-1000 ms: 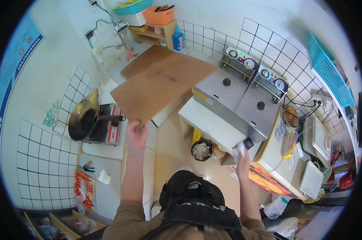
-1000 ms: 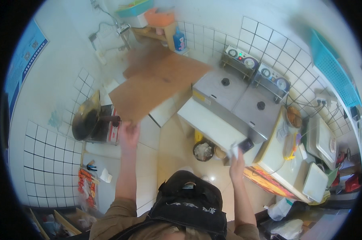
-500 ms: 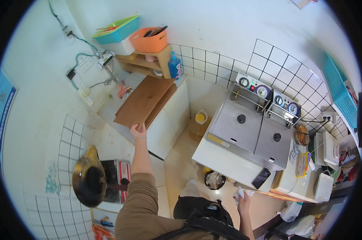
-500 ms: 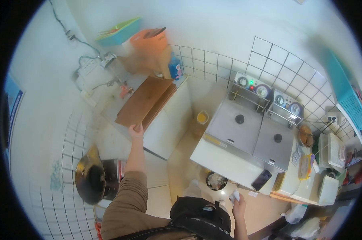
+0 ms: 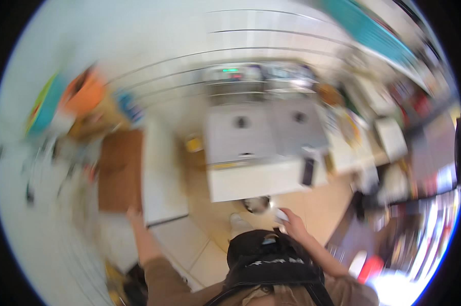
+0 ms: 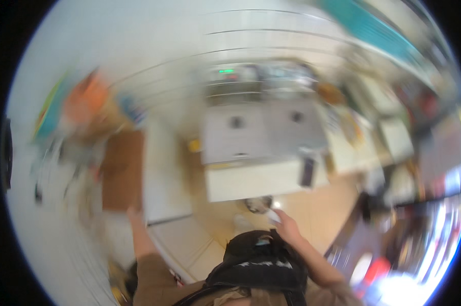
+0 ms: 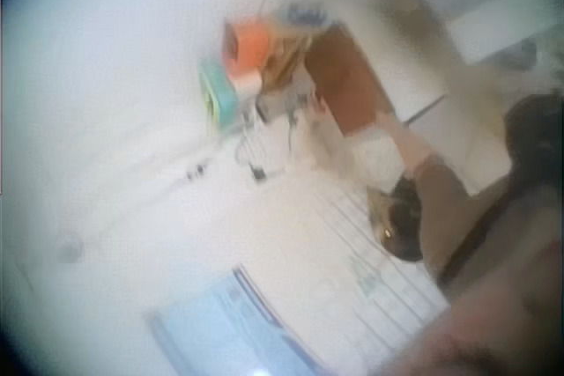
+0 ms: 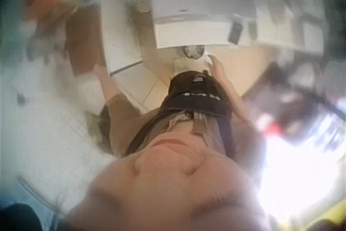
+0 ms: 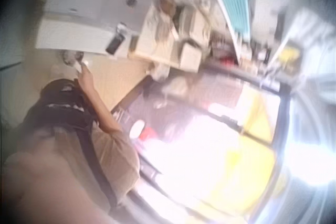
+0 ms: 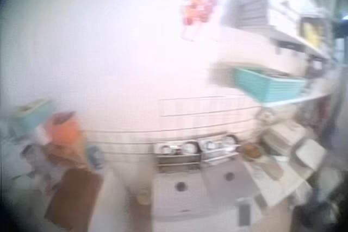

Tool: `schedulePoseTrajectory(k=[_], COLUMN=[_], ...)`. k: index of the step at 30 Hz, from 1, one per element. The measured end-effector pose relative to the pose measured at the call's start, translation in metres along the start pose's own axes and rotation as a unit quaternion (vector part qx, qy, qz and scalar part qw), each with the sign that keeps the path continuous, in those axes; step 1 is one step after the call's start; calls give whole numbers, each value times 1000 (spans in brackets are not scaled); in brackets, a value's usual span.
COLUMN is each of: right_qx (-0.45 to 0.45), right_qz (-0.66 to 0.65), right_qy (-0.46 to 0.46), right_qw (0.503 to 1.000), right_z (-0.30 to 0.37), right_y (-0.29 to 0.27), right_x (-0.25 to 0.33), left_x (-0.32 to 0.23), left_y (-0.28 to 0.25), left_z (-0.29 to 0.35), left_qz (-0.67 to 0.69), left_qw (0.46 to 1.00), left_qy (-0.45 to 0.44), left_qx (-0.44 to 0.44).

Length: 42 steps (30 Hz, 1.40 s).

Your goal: The person scrapes a brown cutting board with a metal scraper, then wipes it with a tissue. They then pick up a white tray and wipe it with a tissue, followed by scraping it with the metal scraper.

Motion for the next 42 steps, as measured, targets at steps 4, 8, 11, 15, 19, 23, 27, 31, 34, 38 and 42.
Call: schedulePoseTrajectory(k=[4, 8, 11, 15, 19, 23, 27, 31, 34, 38, 42], right_qx=[-53, -110, -163, -172, -221, -377, -442, -468, -473, -528, -573], right_qz=[1, -67, -136, -247, -330, -511, -524, -568, -644, -671, -650], right_qy=[29, 60, 165, 253, 321, 219, 175, 196, 187, 217, 209], right_qw=[998, 990, 963, 919, 860, 741, 707, 649, 572, 474, 453], right_z=[26, 63, 103, 139, 171, 222, 241, 247, 249, 254, 257], right_y=[-26, -53, -73, -121, -200, -292, -330, -342, -362, -367, -363], right_x=[-38, -101, -175, -267, -356, -399, -455, -461, -431, -426, -449], left_x=[-75, -181, -282, -444, -678, -816, -940, -1077, -1159, -1207, -1187], left_y=[-26, -90, -95, -42, -29, -22, 18, 82, 141, 186, 139], left_z=[6, 48, 90, 154, 375, 551, 623, 637, 616, 612, 645], left_qz=[117, 136, 178, 348, 513, 558, 503, 500, 594, 579, 606], left_qw=[967, 930, 941, 920, 765, 591, 573, 614, 460, 457, 573], left_qy=[-222, -315, -262, 143, 289, 143, 144, 145, 47, 45, 74], left_qx=[-44, -130, -115, -107, 260, 565, 630, 594, 658, 674, 547])
Point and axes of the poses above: each hand's wrist, its own z-axis away from the middle knuckle, its own y-axis out of the palm, x = y × z, the point moved 2 cm from there along -z, towards the middle knuckle, and after that the axes turned 1 degree about y, right-handed, at the moved point
